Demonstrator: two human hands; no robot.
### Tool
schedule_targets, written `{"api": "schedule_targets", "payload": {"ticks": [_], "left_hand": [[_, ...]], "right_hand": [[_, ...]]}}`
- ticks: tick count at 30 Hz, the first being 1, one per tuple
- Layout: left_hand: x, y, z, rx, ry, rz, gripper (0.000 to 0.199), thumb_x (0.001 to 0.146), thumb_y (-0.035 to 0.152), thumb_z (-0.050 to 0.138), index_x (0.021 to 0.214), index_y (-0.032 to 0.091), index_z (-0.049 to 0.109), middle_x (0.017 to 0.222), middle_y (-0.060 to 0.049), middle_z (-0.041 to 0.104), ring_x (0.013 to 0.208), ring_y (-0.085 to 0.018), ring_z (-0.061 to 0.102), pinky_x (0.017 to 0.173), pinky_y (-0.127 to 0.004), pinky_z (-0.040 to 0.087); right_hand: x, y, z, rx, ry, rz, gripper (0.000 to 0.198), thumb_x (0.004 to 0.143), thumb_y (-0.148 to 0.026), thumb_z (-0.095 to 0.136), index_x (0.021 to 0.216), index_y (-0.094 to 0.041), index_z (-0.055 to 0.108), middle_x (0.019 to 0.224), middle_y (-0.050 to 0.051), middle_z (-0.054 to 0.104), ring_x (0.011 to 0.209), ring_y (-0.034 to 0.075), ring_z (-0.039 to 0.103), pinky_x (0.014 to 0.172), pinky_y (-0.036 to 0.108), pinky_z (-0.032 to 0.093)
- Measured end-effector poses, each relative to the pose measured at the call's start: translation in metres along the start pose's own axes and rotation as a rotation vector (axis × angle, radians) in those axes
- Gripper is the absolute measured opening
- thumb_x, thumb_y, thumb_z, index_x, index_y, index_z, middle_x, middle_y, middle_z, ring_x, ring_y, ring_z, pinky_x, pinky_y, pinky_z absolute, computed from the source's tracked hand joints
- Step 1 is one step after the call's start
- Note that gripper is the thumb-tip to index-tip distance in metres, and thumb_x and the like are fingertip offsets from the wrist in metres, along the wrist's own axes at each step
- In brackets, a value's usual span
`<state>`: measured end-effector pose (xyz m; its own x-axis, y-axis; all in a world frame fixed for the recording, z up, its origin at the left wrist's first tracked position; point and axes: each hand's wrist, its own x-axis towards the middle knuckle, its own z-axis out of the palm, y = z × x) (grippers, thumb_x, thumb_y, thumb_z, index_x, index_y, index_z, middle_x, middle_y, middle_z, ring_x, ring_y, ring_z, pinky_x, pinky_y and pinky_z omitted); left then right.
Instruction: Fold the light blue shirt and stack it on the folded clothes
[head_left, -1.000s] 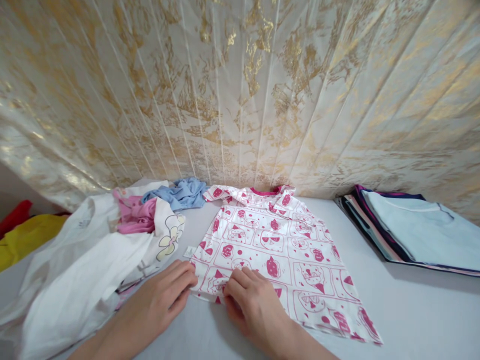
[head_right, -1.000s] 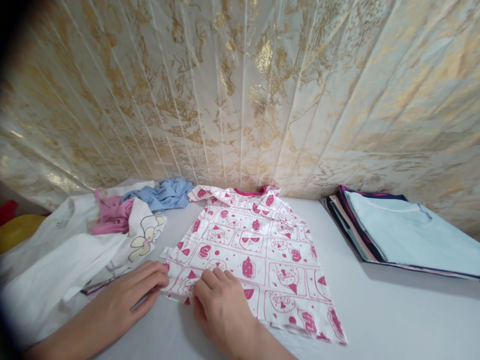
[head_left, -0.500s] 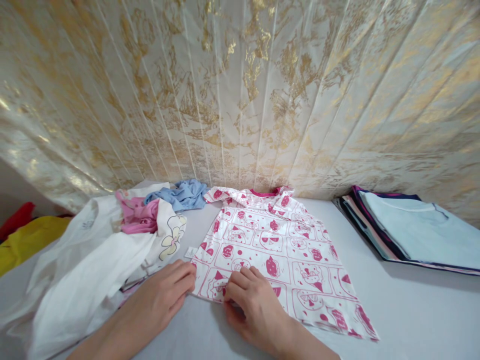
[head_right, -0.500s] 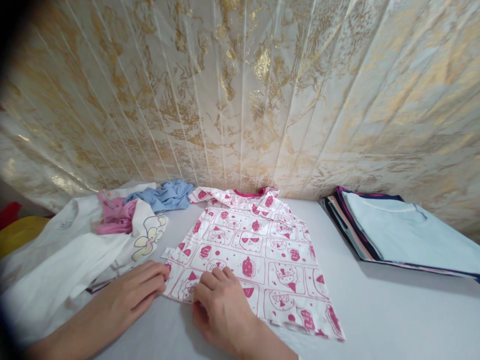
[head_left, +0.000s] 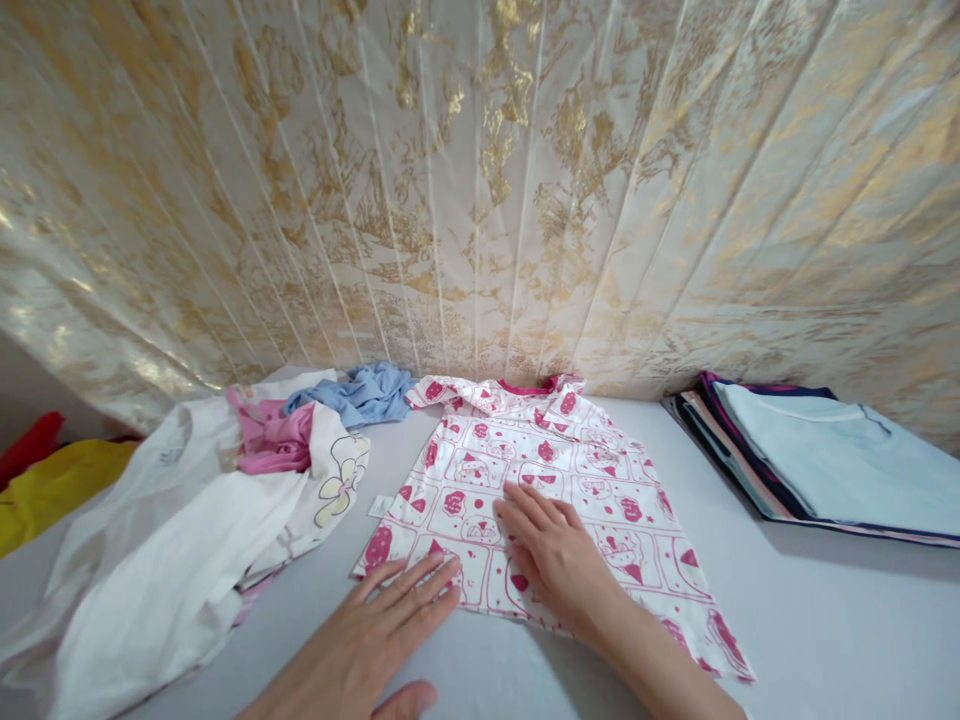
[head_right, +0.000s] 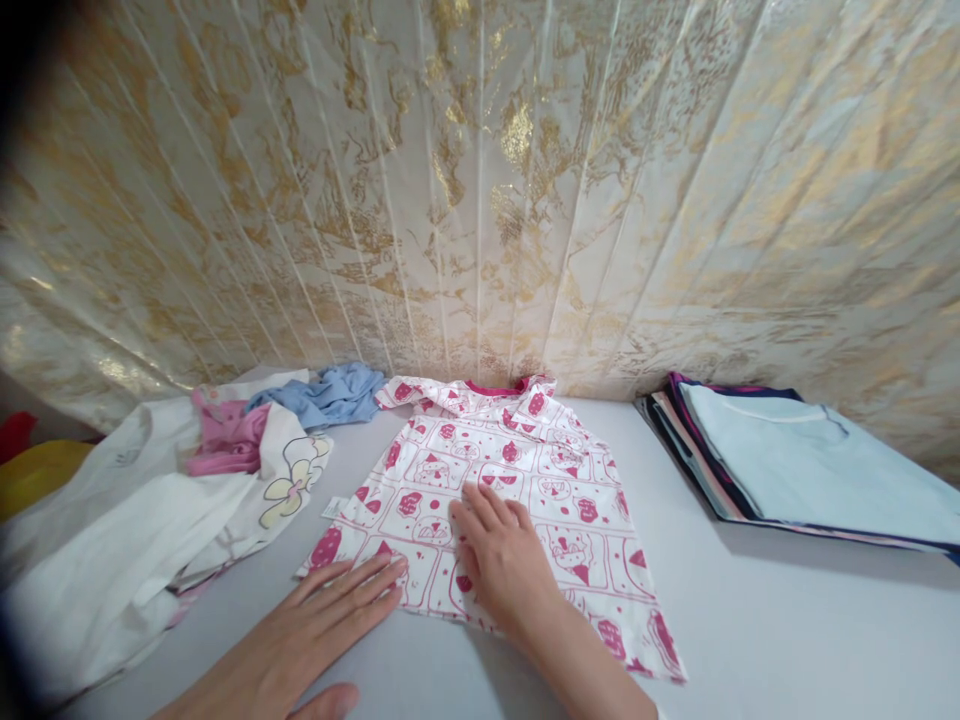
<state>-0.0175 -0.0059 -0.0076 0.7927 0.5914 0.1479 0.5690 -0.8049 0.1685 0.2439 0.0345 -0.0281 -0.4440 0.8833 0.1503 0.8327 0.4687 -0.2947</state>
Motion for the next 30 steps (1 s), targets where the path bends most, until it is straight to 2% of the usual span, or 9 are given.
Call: {"api": "schedule_targets", "payload": {"ticks": [2,8,13,15,19,21,25,27,30], "left_hand": [[0.003,0.002,-0.001,0.009,0.005,0.003,0.062,0.098,0.047,0.049,0.152,0.030,0.025,0.152,-0.002,0.038,0.136,-0.022,0.042,0.110,-0.036,0.036],[0.020,0.012,-0.004,-0.004,-0.017,0.053,0.060,0.097,0.050,0.050,0.146,0.020,0.038,0.150,-0.006,0.042,0.134,-0.022,0.043,0.112,-0.035,0.034],[0.026,0.014,-0.006,-0.082,-0.014,-0.014,0.034,0.097,0.043,0.052,0.124,0.023,0.058,0.135,-0.003,0.058,0.122,-0.022,0.054,0.106,-0.033,0.040],[0.030,0.016,-0.004,-0.120,-0.002,-0.032,0.037,0.095,0.044,0.055,0.124,0.021,0.057,0.132,-0.005,0.059,0.119,-0.022,0.053,0.104,-0.032,0.041],[0.046,0.024,0.003,-0.162,-0.071,-0.031,0.054,0.089,0.044,0.065,0.133,0.018,0.048,0.131,-0.009,0.056,0.115,-0.026,0.051,0.101,-0.037,0.041],[0.054,0.027,0.005,-0.195,-0.145,-0.052,0.044,0.087,0.037,0.068,0.125,0.020,0.053,0.125,-0.007,0.058,0.108,-0.026,0.052,0.096,-0.037,0.043],[0.064,0.028,0.005,-0.264,-0.164,-0.097,0.018,0.089,0.027,0.063,0.106,0.021,0.059,0.112,-0.004,0.059,0.100,-0.025,0.050,0.089,-0.036,0.043],[0.069,0.029,0.007,-0.299,-0.136,-0.101,0.019,0.086,0.022,0.065,0.104,0.021,0.057,0.113,-0.005,0.057,0.102,-0.025,0.049,0.090,-0.036,0.042],[0.084,0.035,0.011,-0.329,-0.088,-0.067,0.031,0.087,0.019,0.063,0.116,0.021,0.052,0.119,-0.004,0.055,0.106,-0.024,0.049,0.093,-0.035,0.040]], "right_hand": [[-0.002,0.004,0.000,-0.050,-0.031,0.032,0.048,0.090,-0.014,0.045,0.137,-0.020,0.051,0.152,0.009,0.040,0.140,0.029,0.034,0.108,0.050,0.034],[0.004,0.008,-0.001,0.016,-0.118,-0.146,0.047,0.096,-0.022,0.041,0.144,-0.026,0.043,0.156,0.002,0.031,0.144,0.020,0.027,0.115,0.043,0.030],[0.007,0.049,-0.010,-0.158,-0.082,0.149,0.050,0.094,-0.021,0.043,0.144,-0.018,0.043,0.156,0.013,0.029,0.144,0.029,0.026,0.112,0.054,0.029],[0.002,0.046,-0.013,-0.135,-0.089,0.121,0.054,0.092,-0.020,0.045,0.146,-0.019,0.041,0.157,0.012,0.027,0.145,0.028,0.024,0.113,0.053,0.028],[-0.004,0.029,-0.013,0.016,-0.177,-0.169,0.059,0.092,-0.026,0.051,0.148,-0.023,0.035,0.159,0.009,0.025,0.146,0.022,0.021,0.115,0.043,0.029],[-0.003,0.037,-0.013,-0.018,-0.157,-0.147,0.053,0.093,-0.026,0.050,0.145,-0.023,0.041,0.157,0.009,0.029,0.145,0.023,0.025,0.114,0.045,0.030],[-0.010,0.076,-0.017,-0.178,-0.013,0.076,0.050,0.095,-0.021,0.043,0.144,-0.020,0.042,0.154,0.015,0.033,0.143,0.029,0.030,0.110,0.054,0.034],[-0.021,0.083,-0.019,-0.162,-0.001,0.053,0.053,0.095,-0.024,0.045,0.148,-0.021,0.037,0.156,0.013,0.031,0.144,0.028,0.028,0.110,0.052,0.035],[-0.036,0.075,-0.018,-0.088,-0.038,-0.029,0.054,0.096,-0.034,0.047,0.148,-0.023,0.036,0.158,0.010,0.028,0.145,0.025,0.025,0.113,0.047,0.033]]}}
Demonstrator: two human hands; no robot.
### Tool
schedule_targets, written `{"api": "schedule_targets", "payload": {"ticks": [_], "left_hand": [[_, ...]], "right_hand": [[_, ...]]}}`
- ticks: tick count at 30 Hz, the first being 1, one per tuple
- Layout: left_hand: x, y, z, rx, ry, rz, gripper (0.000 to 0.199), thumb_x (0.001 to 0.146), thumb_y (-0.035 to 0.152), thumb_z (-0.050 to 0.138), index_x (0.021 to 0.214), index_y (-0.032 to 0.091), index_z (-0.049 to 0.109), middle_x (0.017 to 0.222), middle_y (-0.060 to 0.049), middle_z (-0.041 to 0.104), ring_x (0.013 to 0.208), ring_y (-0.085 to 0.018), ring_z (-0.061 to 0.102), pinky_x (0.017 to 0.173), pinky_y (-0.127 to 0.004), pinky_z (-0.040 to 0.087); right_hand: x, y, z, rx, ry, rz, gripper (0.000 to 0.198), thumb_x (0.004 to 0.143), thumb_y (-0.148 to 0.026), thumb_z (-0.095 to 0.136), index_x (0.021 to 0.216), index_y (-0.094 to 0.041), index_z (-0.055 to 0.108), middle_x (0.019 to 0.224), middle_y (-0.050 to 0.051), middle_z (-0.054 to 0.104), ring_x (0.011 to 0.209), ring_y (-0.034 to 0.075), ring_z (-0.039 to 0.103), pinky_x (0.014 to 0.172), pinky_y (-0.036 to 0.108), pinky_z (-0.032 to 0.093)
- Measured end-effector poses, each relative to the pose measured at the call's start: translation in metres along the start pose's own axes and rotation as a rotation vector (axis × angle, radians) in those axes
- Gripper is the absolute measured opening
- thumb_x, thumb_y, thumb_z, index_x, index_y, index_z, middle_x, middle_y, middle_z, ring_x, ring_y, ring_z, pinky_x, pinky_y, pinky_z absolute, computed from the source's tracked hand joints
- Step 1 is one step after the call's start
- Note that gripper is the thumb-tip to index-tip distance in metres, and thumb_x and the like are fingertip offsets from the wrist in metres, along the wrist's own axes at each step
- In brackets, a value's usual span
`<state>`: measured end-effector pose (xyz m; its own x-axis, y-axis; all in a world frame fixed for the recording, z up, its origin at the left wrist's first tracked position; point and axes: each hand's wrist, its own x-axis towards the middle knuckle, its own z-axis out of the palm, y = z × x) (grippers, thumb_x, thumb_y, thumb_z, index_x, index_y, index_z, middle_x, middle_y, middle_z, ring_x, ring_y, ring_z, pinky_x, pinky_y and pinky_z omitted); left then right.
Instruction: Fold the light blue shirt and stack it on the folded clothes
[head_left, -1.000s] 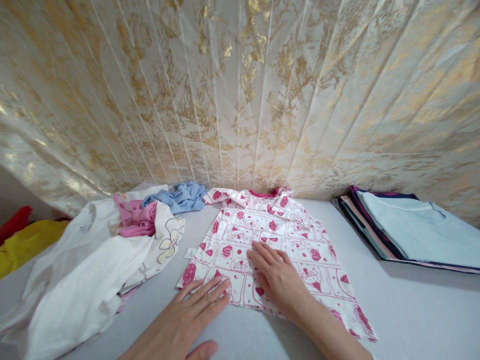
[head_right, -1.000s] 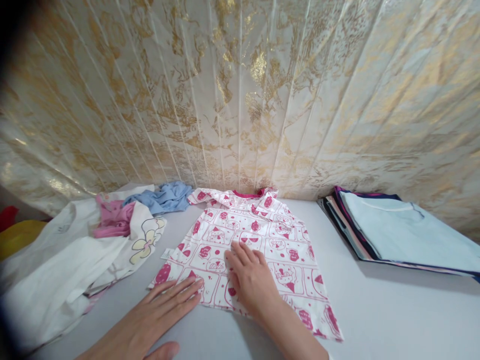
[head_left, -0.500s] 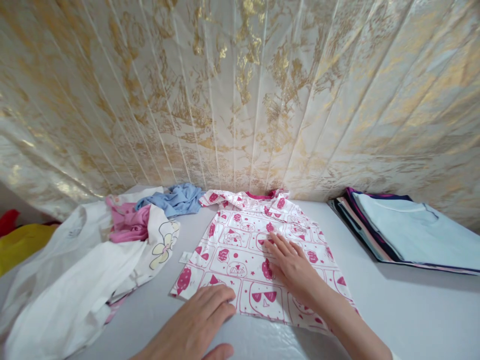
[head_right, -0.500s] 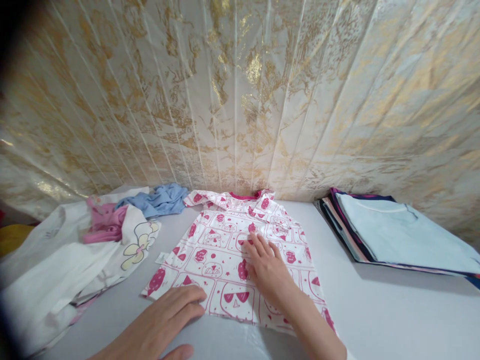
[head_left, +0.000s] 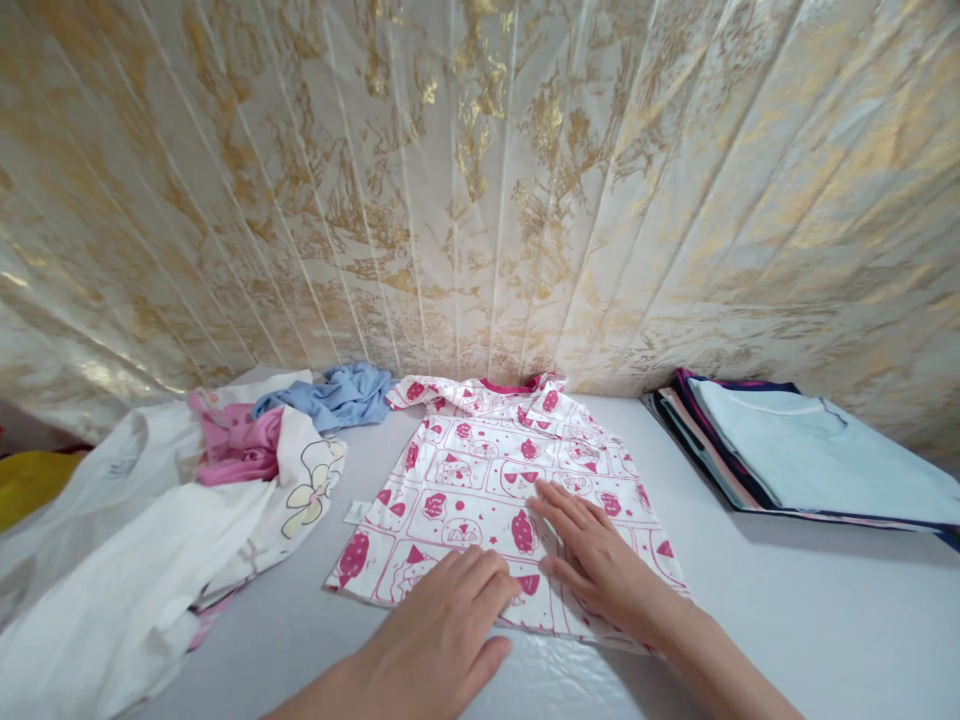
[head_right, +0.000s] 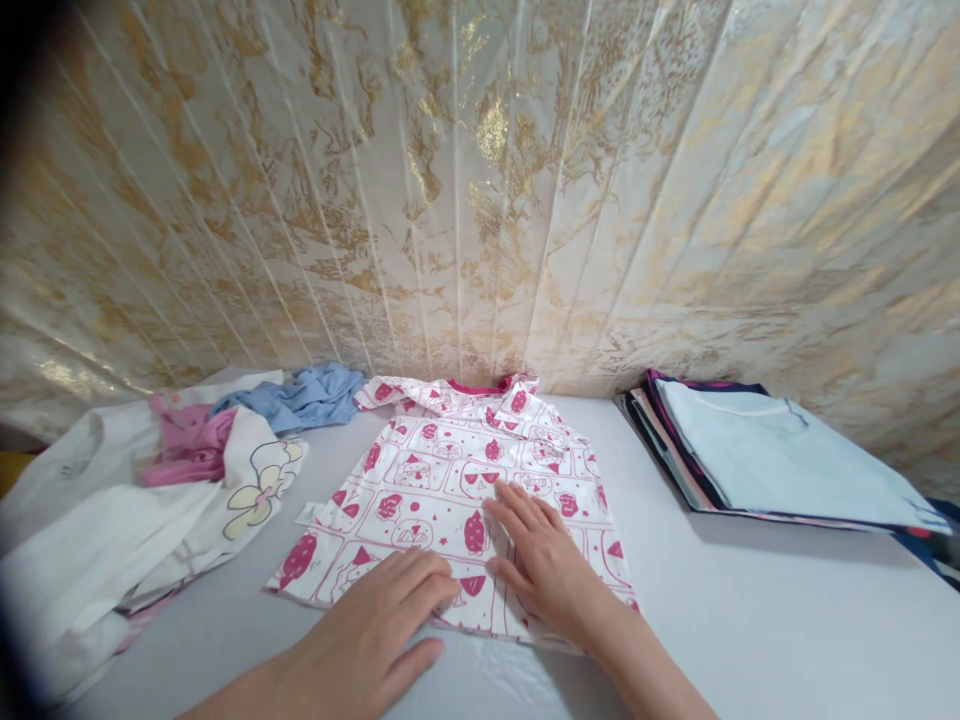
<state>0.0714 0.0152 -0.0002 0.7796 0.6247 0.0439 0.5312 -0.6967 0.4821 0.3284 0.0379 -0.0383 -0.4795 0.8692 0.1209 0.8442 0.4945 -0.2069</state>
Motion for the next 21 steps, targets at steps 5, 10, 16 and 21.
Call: {"api": "schedule_targets", "payload": {"ticks": [5,10,16,21], "left_hand": [[0.029,0.010,0.010,0.083,-0.048,0.106,0.006,0.092,0.021,0.060,0.097,0.020,0.057,0.106,-0.001,0.059,0.096,-0.020,0.054,0.085,-0.032,0.041],[0.035,0.014,0.009,0.094,-0.043,0.109,0.005,0.093,0.017,0.059,0.089,0.020,0.057,0.097,0.001,0.061,0.092,-0.018,0.055,0.083,-0.030,0.041],[0.039,0.021,0.010,0.064,-0.069,0.301,0.033,0.090,0.033,0.065,0.119,0.021,0.055,0.130,-0.004,0.055,0.114,-0.022,0.050,0.101,-0.034,0.035],[0.047,0.025,0.010,0.076,-0.134,0.327,0.030,0.092,0.038,0.062,0.117,0.022,0.059,0.121,-0.002,0.062,0.109,-0.022,0.055,0.099,-0.036,0.038]], "right_hand": [[0.000,0.009,0.004,-0.027,0.002,-0.006,0.051,0.099,-0.038,0.044,0.148,-0.026,0.037,0.157,0.008,0.029,0.145,0.023,0.025,0.114,0.047,0.030],[0.002,0.040,-0.002,-0.163,0.063,0.230,0.047,0.097,-0.029,0.044,0.143,-0.019,0.045,0.154,0.013,0.034,0.141,0.028,0.033,0.110,0.050,0.034],[-0.004,0.019,-0.004,-0.034,0.022,0.032,0.062,0.092,-0.035,0.053,0.149,-0.023,0.034,0.158,0.010,0.028,0.145,0.025,0.026,0.112,0.047,0.031],[-0.005,0.038,-0.001,-0.135,0.117,0.209,0.051,0.096,-0.032,0.045,0.145,-0.019,0.040,0.154,0.016,0.035,0.141,0.028,0.034,0.109,0.050,0.035]]}}
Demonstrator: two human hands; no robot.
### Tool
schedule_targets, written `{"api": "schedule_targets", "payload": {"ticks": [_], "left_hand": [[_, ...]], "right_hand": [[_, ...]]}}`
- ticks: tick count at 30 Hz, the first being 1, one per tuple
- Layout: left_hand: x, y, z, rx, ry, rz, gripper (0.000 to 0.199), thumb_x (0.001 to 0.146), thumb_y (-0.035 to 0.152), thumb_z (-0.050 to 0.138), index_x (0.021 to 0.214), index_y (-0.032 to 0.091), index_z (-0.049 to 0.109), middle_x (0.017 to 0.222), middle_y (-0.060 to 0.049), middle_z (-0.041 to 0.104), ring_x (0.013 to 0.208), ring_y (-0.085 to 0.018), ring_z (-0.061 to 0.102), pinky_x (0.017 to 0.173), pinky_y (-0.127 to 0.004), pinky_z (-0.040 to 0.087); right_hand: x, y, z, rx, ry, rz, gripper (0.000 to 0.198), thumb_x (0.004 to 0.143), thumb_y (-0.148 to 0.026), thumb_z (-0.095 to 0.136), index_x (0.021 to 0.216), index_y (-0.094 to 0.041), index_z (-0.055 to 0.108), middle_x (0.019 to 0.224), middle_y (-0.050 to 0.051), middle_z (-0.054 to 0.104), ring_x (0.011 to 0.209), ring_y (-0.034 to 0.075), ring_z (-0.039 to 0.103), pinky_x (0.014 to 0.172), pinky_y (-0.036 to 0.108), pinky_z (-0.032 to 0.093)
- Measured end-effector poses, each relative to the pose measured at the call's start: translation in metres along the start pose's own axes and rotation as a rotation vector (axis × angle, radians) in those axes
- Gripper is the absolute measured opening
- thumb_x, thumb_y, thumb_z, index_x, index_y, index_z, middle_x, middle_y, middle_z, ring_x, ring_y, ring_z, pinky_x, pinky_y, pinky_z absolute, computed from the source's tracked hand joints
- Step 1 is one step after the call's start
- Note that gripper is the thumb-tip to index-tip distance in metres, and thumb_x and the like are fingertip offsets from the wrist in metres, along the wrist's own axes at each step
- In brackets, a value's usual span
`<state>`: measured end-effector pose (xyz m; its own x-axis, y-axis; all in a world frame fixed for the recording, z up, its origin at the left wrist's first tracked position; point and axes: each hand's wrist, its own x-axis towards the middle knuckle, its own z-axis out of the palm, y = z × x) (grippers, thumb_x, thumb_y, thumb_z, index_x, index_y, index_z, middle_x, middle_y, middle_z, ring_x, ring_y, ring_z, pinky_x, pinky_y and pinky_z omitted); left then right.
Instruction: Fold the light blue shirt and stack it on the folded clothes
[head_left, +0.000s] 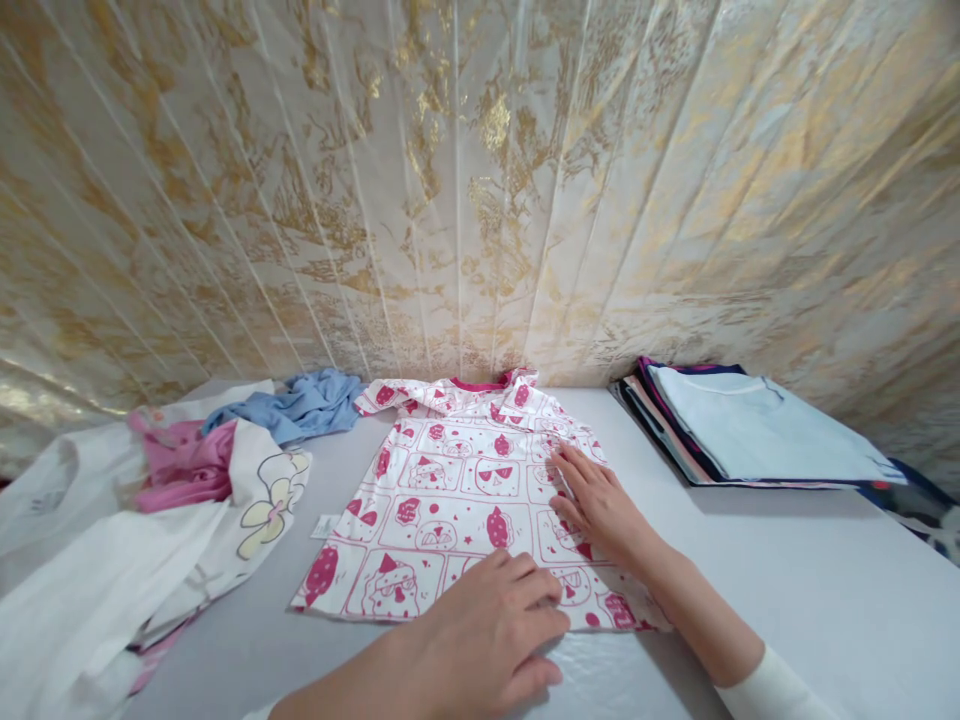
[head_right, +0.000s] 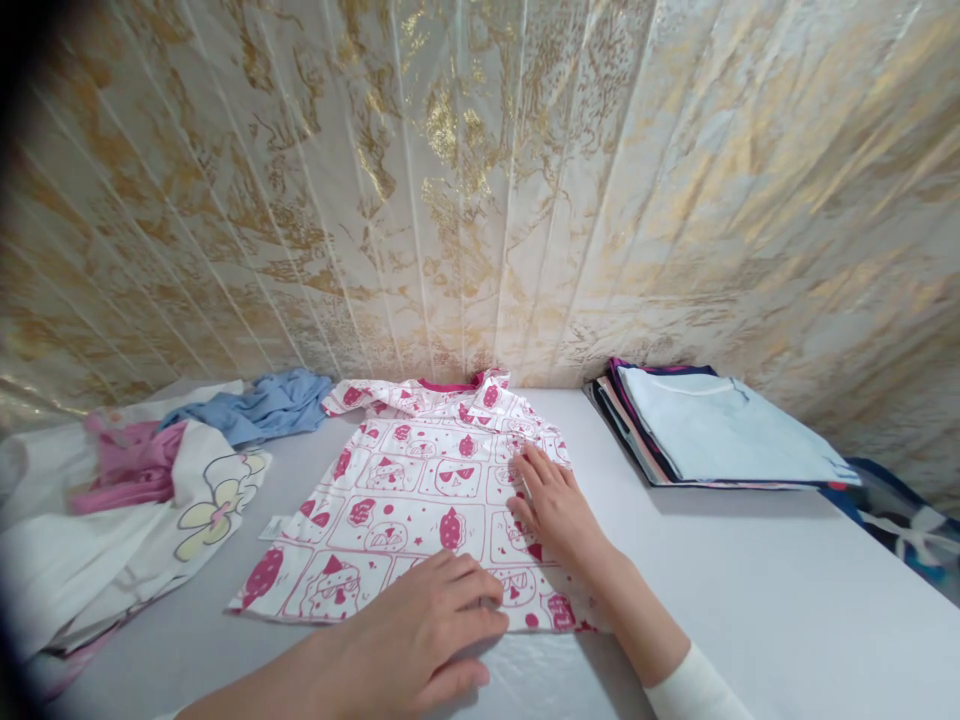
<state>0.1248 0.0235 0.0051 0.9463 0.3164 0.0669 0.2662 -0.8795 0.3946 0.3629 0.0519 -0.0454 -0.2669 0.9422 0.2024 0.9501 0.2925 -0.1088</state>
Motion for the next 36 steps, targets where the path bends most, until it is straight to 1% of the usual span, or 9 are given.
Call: {"api": "schedule_targets", "payload": {"ticks": [5,9,17,21,24,26,30,33,36], "left_hand": [[0.005,-0.007,0.004,-0.083,-0.063,0.087,0.061,0.097,0.050,0.050,0.146,0.018,0.036,0.151,-0.010,0.039,0.139,-0.027,0.034,0.113,-0.044,0.026],[0.007,-0.017,0.012,-0.142,-0.078,0.053,0.065,0.099,0.058,0.036,0.152,0.022,0.024,0.157,-0.007,0.027,0.145,-0.026,0.021,0.118,-0.050,0.013],[0.003,-0.018,0.011,-0.118,-0.076,0.064,0.070,0.097,0.064,0.033,0.154,0.025,0.019,0.158,-0.007,0.022,0.146,-0.026,0.018,0.119,-0.049,0.011],[0.001,-0.012,0.014,-0.116,-0.084,0.066,0.071,0.097,0.063,0.036,0.153,0.024,0.020,0.158,-0.008,0.022,0.146,-0.027,0.018,0.118,-0.051,0.014],[0.002,-0.006,0.010,-0.113,-0.139,0.120,0.062,0.101,0.052,0.037,0.152,0.019,0.026,0.156,-0.010,0.026,0.144,-0.028,0.025,0.116,-0.050,0.023],[0.004,-0.005,0.003,-0.102,-0.174,0.153,0.056,0.102,0.044,0.037,0.150,0.016,0.030,0.154,-0.011,0.030,0.143,-0.027,0.028,0.115,-0.048,0.027],[0.007,-0.009,-0.008,-0.059,-0.136,0.211,0.057,0.099,0.043,0.045,0.148,0.016,0.036,0.150,-0.010,0.040,0.143,-0.025,0.029,0.119,-0.042,0.022],[0.008,-0.012,-0.008,-0.033,-0.090,0.245,0.056,0.098,0.041,0.049,0.146,0.015,0.039,0.147,-0.010,0.045,0.141,-0.025,0.033,0.119,-0.039,0.022],[0.006,-0.012,-0.006,-0.056,-0.143,0.224,0.056,0.101,0.039,0.042,0.150,0.014,0.031,0.153,-0.011,0.035,0.142,-0.024,0.030,0.118,-0.041,0.024]], "right_hand": [[-0.024,0.007,-0.001,0.050,-0.008,-0.083,0.057,0.096,-0.033,0.045,0.150,-0.024,0.030,0.156,0.010,0.032,0.144,0.024,0.029,0.112,0.045,0.033],[-0.035,0.001,-0.002,0.018,-0.018,-0.070,0.052,0.099,-0.036,0.041,0.149,-0.023,0.035,0.156,0.009,0.031,0.144,0.023,0.027,0.112,0.045,0.031],[-0.022,0.023,0.000,-0.059,-0.022,0.023,0.053,0.099,-0.042,0.040,0.149,-0.026,0.034,0.157,0.008,0.030,0.145,0.023,0.026,0.113,0.046,0.029],[-0.022,0.031,-0.008,-0.044,-0.064,0.067,0.052,0.097,-0.033,0.043,0.148,-0.022,0.038,0.155,0.012,0.033,0.143,0.025,0.030,0.112,0.050,0.031],[-0.033,0.018,-0.029,0.102,-0.109,-0.033,0.058,0.093,-0.022,0.046,0.150,-0.021,0.033,0.154,0.012,0.034,0.142,0.024,0.031,0.113,0.047,0.033],[-0.042,0.000,-0.049,0.271,-0.169,-0.101,0.057,0.095,-0.022,0.047,0.150,-0.025,0.032,0.152,0.009,0.040,0.138,0.021,0.040,0.110,0.041,0.039],[-0.047,-0.040,-0.080,0.640,-0.344,-0.202,0.044,0.100,-0.031,0.042,0.145,-0.033,0.041,0.140,0.002,0.056,0.123,0.017,0.057,0.102,0.032,0.048],[-0.032,-0.046,-0.073,0.778,-0.378,-0.314,0.043,0.103,-0.034,0.036,0.145,-0.032,0.039,0.140,0.000,0.056,0.124,0.014,0.055,0.104,0.029,0.045],[-0.003,-0.017,-0.047,0.543,-0.215,-0.299,0.041,0.103,-0.035,0.034,0.141,-0.028,0.047,0.144,0.002,0.052,0.130,0.018,0.050,0.109,0.033,0.039]]}}
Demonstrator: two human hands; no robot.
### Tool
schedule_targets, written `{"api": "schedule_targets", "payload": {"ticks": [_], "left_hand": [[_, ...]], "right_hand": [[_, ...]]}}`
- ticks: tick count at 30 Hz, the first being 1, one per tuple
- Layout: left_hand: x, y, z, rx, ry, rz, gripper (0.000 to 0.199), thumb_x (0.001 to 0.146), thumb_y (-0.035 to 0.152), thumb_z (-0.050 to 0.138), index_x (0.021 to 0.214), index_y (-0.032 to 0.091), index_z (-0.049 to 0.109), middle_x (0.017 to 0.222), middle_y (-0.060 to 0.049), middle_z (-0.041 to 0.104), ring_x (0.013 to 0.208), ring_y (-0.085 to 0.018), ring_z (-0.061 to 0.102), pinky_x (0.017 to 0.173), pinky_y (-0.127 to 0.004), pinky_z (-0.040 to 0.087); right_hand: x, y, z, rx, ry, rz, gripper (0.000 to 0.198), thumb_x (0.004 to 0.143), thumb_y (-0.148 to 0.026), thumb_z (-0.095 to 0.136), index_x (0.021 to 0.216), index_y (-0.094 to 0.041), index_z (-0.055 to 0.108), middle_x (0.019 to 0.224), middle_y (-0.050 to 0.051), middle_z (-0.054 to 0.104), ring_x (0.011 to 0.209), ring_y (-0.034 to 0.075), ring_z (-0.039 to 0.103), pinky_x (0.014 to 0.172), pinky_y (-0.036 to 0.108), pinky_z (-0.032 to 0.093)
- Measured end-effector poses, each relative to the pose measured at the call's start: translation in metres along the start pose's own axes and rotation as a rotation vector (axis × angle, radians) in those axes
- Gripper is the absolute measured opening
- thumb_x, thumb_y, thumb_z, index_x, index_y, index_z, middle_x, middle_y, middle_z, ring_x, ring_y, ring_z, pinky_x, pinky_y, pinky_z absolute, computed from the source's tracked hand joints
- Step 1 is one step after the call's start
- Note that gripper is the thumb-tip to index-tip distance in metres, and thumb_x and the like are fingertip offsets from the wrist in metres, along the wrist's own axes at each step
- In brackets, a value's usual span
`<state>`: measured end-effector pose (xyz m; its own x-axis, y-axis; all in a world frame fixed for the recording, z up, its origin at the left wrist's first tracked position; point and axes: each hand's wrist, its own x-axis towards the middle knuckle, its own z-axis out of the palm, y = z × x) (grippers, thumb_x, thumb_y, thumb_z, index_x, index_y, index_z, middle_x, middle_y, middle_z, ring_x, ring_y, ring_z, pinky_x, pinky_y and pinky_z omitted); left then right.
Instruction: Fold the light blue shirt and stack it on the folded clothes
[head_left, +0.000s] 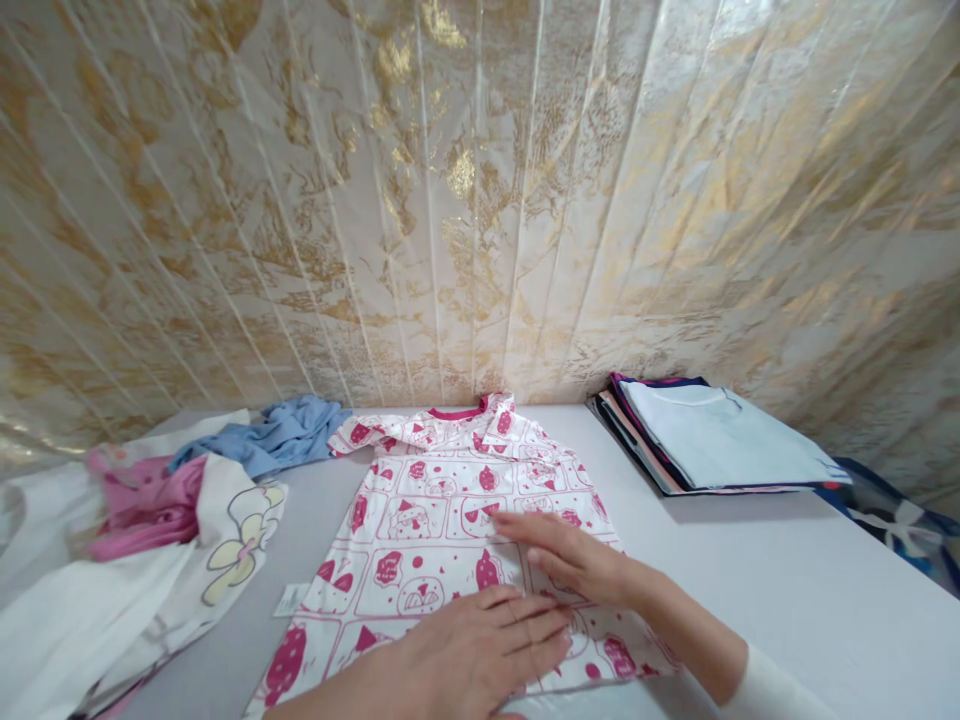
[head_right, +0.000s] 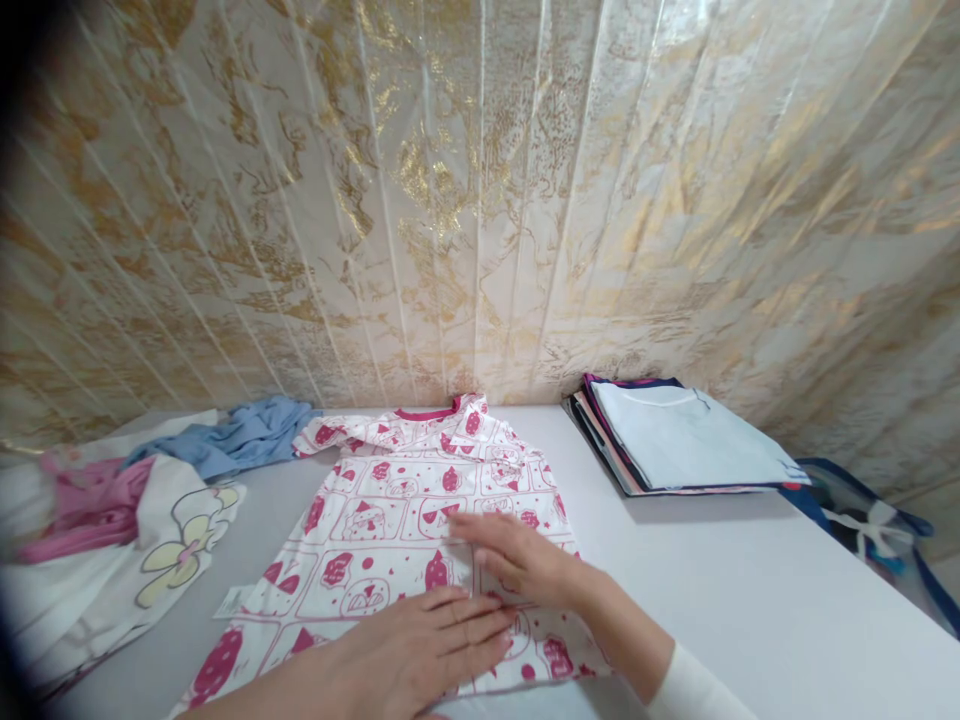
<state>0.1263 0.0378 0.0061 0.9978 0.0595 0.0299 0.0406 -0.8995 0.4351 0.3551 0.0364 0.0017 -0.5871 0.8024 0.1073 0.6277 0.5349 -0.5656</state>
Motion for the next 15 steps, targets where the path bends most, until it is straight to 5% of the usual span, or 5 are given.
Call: {"api": "schedule_targets", "payload": {"ticks": [3,6,10,15], "left_hand": [[-0.004,0.002,0.000,-0.072,-0.041,-0.017,0.061,0.102,0.048,0.036,0.152,0.016,0.025,0.156,-0.010,0.027,0.144,-0.025,0.025,0.118,-0.046,0.022],[-0.006,0.000,-0.001,-0.114,-0.039,-0.032,0.060,0.102,0.050,0.032,0.153,0.019,0.022,0.157,-0.008,0.024,0.145,-0.025,0.020,0.119,-0.047,0.017],[0.006,-0.002,0.001,-0.109,-0.044,-0.020,0.054,0.104,0.043,0.031,0.152,0.019,0.025,0.157,-0.006,0.024,0.146,-0.022,0.018,0.119,-0.043,0.016],[0.033,0.000,0.010,-0.082,-0.004,0.106,0.058,0.103,0.044,0.035,0.152,0.016,0.025,0.157,-0.006,0.026,0.146,-0.020,0.019,0.120,-0.036,0.014]], "right_hand": [[0.018,0.054,-0.012,-0.408,0.126,0.132,0.043,0.103,-0.035,0.030,0.138,-0.021,0.051,0.136,0.008,0.058,0.125,0.023,0.053,0.109,0.040,0.036],[0.028,0.083,-0.026,-0.468,0.126,0.170,0.041,0.102,-0.031,0.032,0.130,-0.015,0.058,0.125,0.014,0.065,0.120,0.026,0.056,0.107,0.046,0.036],[0.019,0.072,-0.021,-0.448,0.066,0.117,0.045,0.096,-0.030,0.048,0.140,-0.018,0.048,0.146,0.013,0.048,0.134,0.026,0.044,0.112,0.046,0.033],[-0.004,0.048,0.003,-0.358,-0.005,0.039,0.049,0.101,-0.035,0.037,0.148,-0.022,0.037,0.158,0.007,0.028,0.145,0.020,0.026,0.116,0.041,0.028]]}}
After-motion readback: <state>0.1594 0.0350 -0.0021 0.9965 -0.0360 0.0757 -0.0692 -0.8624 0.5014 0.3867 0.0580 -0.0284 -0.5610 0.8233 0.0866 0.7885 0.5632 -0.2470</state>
